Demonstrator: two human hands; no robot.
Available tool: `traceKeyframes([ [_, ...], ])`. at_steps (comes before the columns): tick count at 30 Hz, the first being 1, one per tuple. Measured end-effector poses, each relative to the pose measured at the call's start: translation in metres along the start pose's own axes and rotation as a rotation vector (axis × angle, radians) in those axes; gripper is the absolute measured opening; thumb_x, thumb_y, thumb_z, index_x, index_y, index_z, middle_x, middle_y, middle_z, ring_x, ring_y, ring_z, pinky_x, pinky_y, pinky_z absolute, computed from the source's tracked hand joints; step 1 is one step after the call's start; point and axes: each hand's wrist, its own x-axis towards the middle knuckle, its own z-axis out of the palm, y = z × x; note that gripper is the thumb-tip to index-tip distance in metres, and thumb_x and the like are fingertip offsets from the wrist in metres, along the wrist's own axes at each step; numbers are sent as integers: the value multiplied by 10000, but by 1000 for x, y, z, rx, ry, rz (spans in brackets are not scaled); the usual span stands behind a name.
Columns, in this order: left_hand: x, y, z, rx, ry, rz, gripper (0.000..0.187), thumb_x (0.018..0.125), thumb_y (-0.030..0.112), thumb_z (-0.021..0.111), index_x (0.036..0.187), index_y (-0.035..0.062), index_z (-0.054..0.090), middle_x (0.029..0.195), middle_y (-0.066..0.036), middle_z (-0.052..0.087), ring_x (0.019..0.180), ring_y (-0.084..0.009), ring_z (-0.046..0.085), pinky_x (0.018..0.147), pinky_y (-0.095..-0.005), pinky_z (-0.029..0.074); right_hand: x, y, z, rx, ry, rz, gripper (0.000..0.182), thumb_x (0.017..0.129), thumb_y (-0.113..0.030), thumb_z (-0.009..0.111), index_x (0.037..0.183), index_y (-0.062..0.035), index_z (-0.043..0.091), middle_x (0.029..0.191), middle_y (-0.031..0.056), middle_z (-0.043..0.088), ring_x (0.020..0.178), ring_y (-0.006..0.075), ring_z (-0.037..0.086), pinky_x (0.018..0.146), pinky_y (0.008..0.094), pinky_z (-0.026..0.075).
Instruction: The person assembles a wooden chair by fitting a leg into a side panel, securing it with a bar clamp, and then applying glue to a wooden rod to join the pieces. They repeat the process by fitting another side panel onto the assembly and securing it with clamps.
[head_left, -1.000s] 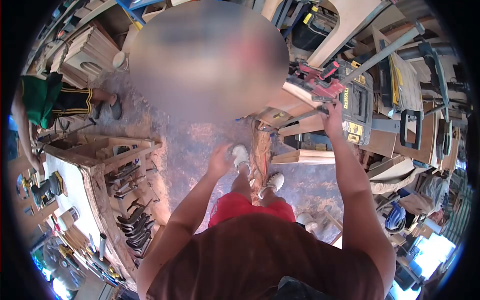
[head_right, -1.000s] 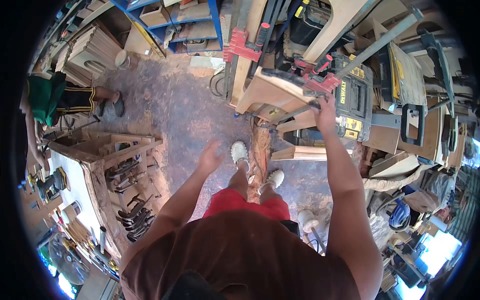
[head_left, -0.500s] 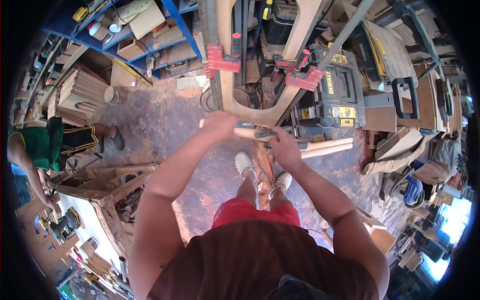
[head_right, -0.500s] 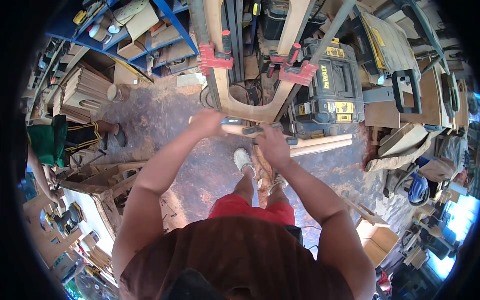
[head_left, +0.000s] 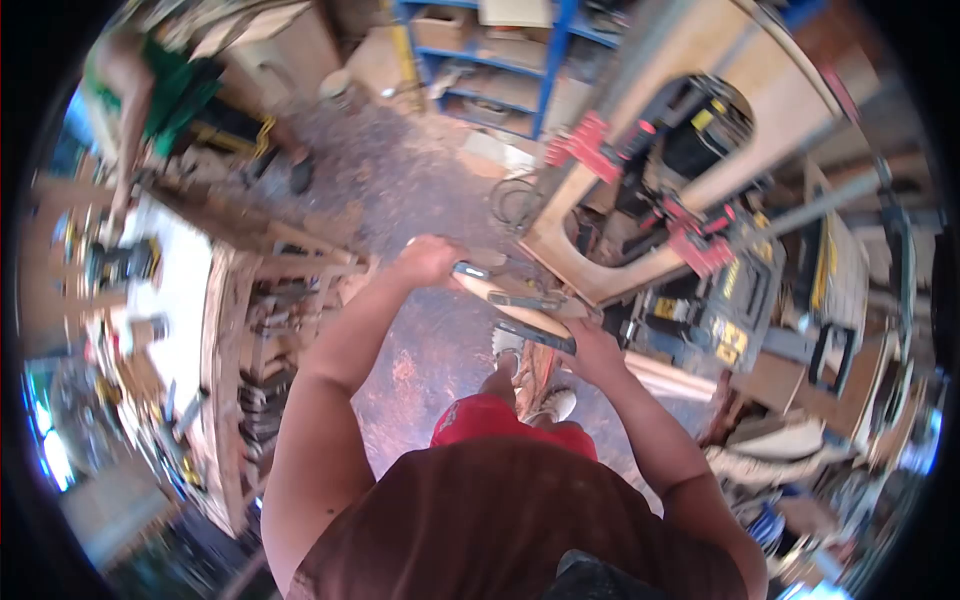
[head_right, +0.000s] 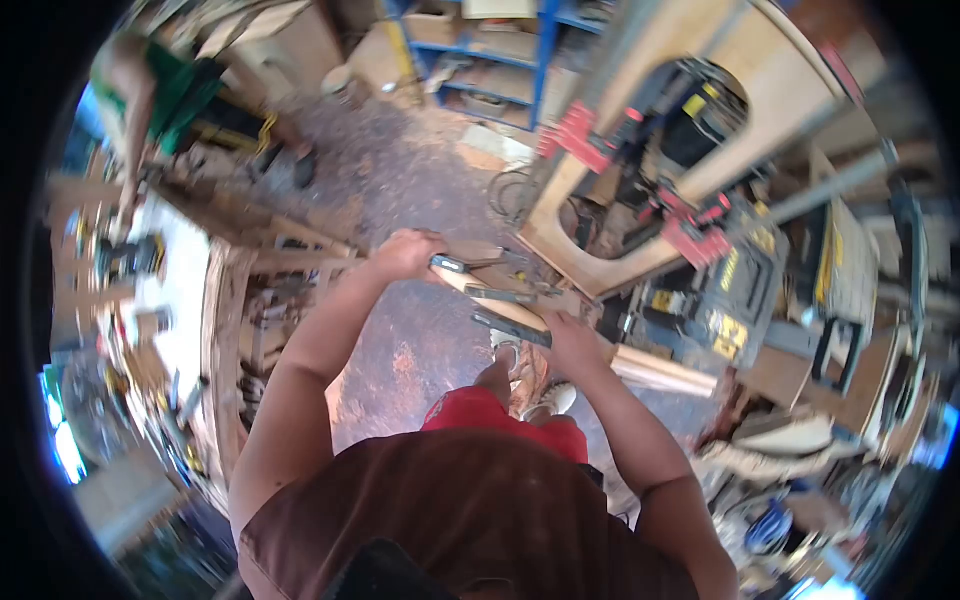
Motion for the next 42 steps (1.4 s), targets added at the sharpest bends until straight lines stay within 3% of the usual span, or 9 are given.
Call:
traceKeyframes([
  [7, -75, -10, 66, -23, 120, -83, 406, 664, 417, 795, 955, 153, 692, 935, -66, 684, 943, -300, 654, 795, -415, 527, -19, -28, 39, 46, 59, -209, 498, 770, -191, 742, 1228, -91, 573, 1139, 203, 641, 1027, 394, 626, 868, 454, 512],
  [9, -101, 5, 86, -19, 99, -55, 377, 674, 413, 784, 921, 148, 682, 917, -67, 682, 929, -304, 651, 785, -431, 525, -31, -24, 43, 49, 18, -157, 490, 743, -129, 742, 1210, -94, 598, 1109, 195, 654, 1020, 388, 627, 862, 445, 511],
  [13, -184, 77, 119, -67, 116, -254, 361, 682, 410, 776, 891, 136, 668, 893, -79, 678, 901, -316, 651, 766, -449, 523, -46, -35, 16, -8, -123, -332, 468, 726, -69, 730, 1180, -85, 618, 1079, 188, 662, 1008, 390, 629, 857, 440, 509],
  [16, -250, 153, 135, -159, 107, -582, 376, 698, 421, 779, 890, 120, 661, 896, -118, 682, 868, -341, 656, 742, -462, 518, -57, -26, 34, -4, -146, -591, 449, 732, -62, 724, 1169, -82, 624, 1069, 187, 664, 985, 386, 634, 843, 442, 510],
  [19, -318, 234, 154, -183, 212, -737, 400, 699, 436, 782, 899, 110, 665, 884, -120, 686, 860, -344, 659, 741, -458, 518, -78, -44, 45, -20, -245, -786, 444, 734, -72, 726, 1167, -81, 628, 1066, 172, 669, 980, 377, 635, 844, 438, 511],
  [25, -452, 360, 222, -278, 407, -1046, 469, 680, 469, 791, 945, 95, 689, 865, -131, 691, 843, -356, 660, 734, -467, 517, -134, -141, 71, -142, -372, -1209, 443, 745, -102, 723, 1180, -114, 640, 1171, 118, 663, 1060, 323, 633, 904, 414, 515],
  [29, -528, 413, 254, -310, 467, -1201, 520, 646, 497, 805, 961, 96, 704, 892, -147, 696, 850, -359, 661, 738, -471, 518, -172, -218, 106, -196, -530, -1301, 433, 755, -121, 720, 1182, -141, 648, 1169, 93, 669, 1060, 305, 636, 905, 398, 519],
  [37, -710, 499, 365, -572, 506, -1507, 517, 653, 483, 785, 999, 105, 718, 846, -174, 702, 829, -369, 673, 754, -470, 528, -262, -399, 273, -306, -947, -1447, 491, 762, -136, 747, 1237, -201, 639, 1173, 101, 671, 1063, 311, 640, 902, 398, 524],
  [42, -834, 526, 425, -619, 578, -1654, 498, 674, 502, 768, 999, 127, 723, 853, -169, 705, 830, -357, 682, 758, -459, 538, -324, -510, 383, -430, -1029, -1518, 486, 765, -140, 761, 1228, -237, 652, 1129, 84, 688, 1008, 303, 664, 857, 389, 542],
])
